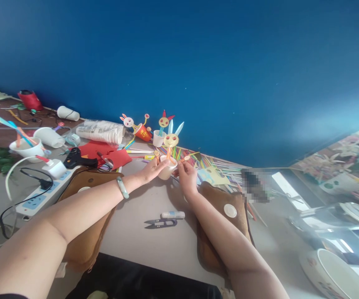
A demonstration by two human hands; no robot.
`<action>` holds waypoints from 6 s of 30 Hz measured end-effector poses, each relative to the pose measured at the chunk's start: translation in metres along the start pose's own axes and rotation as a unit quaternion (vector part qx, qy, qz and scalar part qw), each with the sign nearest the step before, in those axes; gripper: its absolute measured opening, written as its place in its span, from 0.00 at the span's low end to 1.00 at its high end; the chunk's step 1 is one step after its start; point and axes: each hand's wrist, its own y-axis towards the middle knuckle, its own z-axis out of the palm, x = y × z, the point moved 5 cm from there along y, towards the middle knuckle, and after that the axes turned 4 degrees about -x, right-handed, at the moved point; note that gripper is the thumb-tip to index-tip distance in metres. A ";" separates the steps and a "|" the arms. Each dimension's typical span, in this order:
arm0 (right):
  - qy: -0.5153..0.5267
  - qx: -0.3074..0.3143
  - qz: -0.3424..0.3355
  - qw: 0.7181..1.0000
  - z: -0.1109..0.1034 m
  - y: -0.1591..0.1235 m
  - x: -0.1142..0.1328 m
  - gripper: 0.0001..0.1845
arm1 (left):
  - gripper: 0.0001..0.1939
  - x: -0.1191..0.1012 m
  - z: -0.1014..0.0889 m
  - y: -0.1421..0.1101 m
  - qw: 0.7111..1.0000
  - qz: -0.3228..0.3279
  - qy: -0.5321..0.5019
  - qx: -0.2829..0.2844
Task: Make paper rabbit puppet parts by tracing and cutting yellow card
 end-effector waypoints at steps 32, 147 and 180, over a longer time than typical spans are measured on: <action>-0.020 -0.005 -0.037 0.999 0.000 -0.003 0.007 0.26 | 0.09 0.002 0.001 0.002 0.994 -0.070 -0.073 -0.039; 0.165 -0.032 0.022 0.986 -0.014 0.021 0.000 0.18 | 0.30 0.076 0.021 0.036 0.952 0.034 -0.302 0.032; 0.169 0.000 0.043 0.985 -0.006 0.017 -0.003 0.18 | 0.31 0.069 0.017 0.035 0.957 0.042 -0.288 -0.001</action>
